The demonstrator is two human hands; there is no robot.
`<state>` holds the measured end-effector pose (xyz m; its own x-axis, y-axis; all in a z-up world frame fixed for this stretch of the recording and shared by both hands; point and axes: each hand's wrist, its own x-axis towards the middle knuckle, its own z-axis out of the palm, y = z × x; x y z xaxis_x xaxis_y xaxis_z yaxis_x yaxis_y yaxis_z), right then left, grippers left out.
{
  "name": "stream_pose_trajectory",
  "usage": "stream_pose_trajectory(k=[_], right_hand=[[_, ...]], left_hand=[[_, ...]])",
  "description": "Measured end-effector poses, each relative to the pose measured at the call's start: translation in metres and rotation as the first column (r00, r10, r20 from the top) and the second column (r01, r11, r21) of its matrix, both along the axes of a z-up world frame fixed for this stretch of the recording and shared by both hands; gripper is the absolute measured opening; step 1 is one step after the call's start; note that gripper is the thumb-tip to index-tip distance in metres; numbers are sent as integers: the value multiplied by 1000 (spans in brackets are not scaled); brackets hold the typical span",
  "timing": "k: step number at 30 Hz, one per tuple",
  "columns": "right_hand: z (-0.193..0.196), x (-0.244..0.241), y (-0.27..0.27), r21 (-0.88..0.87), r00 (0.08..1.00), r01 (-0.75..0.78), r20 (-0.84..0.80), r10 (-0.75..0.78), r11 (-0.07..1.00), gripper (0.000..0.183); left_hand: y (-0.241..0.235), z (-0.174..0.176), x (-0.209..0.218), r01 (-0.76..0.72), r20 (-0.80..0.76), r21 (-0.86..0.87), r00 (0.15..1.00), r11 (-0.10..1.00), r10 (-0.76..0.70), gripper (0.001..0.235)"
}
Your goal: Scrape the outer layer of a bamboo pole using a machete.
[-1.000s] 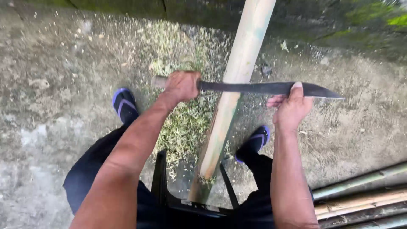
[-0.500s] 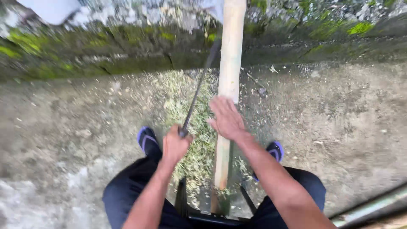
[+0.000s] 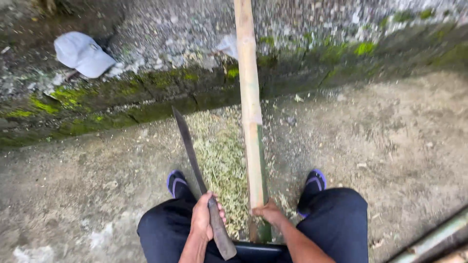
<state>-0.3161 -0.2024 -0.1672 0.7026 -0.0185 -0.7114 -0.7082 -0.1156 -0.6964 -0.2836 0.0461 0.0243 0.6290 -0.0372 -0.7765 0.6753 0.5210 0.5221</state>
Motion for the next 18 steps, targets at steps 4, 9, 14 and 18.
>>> stream_pose_trajectory(k=[4, 9, 14, 18], right_hand=[[10, 1, -13, 20, 995, -90, 44, 89, 996, 76], [17, 14, -12, 110, 995, -20, 99, 9, 994, 78], [2, 9, -5, 141, 991, 2, 131, -21, 990, 65], [29, 9, 24, 56, 955, 195, 218, -202, 979, 81]], left_hand=[[3, 0, -9, -15, 33, -42, 999, 999, 17, 29], [-1, 8, -4, -2, 33, -53, 999, 999, 3, 25], [-2, 0, -11, 6, 14, -65, 1000, 998, -6, 25], [-4, -1, -4, 37, 63, -129, 998, 991, -29, 25]])
